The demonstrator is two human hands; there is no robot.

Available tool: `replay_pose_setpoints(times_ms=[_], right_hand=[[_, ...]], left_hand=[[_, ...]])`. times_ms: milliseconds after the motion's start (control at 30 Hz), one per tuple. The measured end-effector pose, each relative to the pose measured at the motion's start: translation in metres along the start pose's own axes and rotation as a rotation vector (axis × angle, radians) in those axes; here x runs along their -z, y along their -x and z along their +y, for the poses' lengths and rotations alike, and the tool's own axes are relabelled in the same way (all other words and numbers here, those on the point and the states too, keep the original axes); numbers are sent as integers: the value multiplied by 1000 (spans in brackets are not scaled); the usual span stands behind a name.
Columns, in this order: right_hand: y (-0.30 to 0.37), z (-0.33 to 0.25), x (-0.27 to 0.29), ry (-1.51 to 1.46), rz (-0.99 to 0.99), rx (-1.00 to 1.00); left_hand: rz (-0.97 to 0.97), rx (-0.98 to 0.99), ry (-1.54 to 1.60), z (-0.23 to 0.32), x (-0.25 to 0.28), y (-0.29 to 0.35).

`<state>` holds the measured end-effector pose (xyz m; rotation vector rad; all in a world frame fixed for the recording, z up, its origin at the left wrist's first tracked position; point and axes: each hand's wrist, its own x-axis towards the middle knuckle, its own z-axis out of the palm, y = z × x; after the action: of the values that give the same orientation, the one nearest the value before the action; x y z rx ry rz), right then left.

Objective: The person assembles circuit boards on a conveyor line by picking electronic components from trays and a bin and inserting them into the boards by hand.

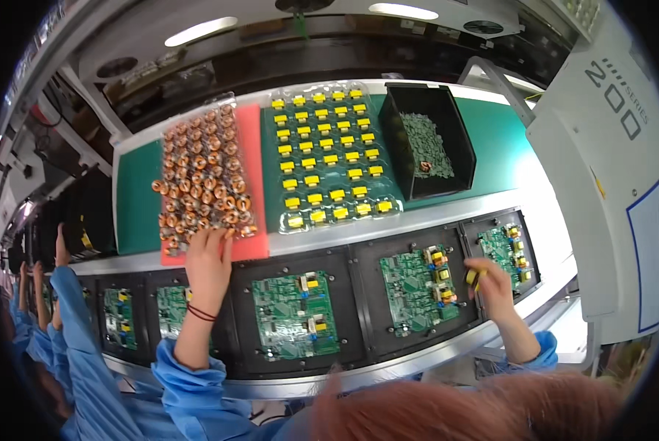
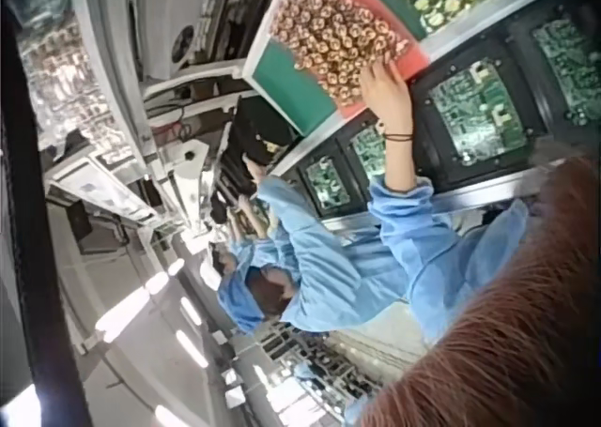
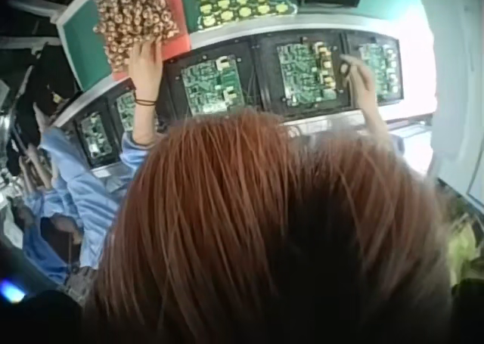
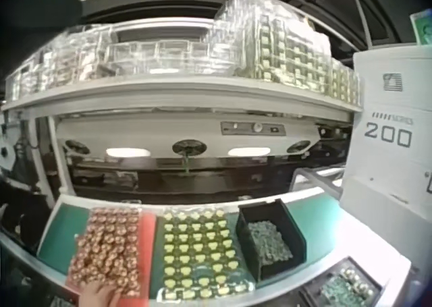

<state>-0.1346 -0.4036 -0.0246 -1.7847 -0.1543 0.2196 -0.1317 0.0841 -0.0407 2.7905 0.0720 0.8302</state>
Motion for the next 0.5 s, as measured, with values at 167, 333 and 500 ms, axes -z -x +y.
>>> replay_pose_setpoints(times_ms=[167,333,500], right_hand=[[57,24,5,811,-268,161],[62,53,15,845,-280,255],[55,49,10,923,-247,366]], left_hand=[[-85,49,62,3,-13,-15],[-92,98,75,5,-10,-6],[-91,145,136,4,-7,0]])
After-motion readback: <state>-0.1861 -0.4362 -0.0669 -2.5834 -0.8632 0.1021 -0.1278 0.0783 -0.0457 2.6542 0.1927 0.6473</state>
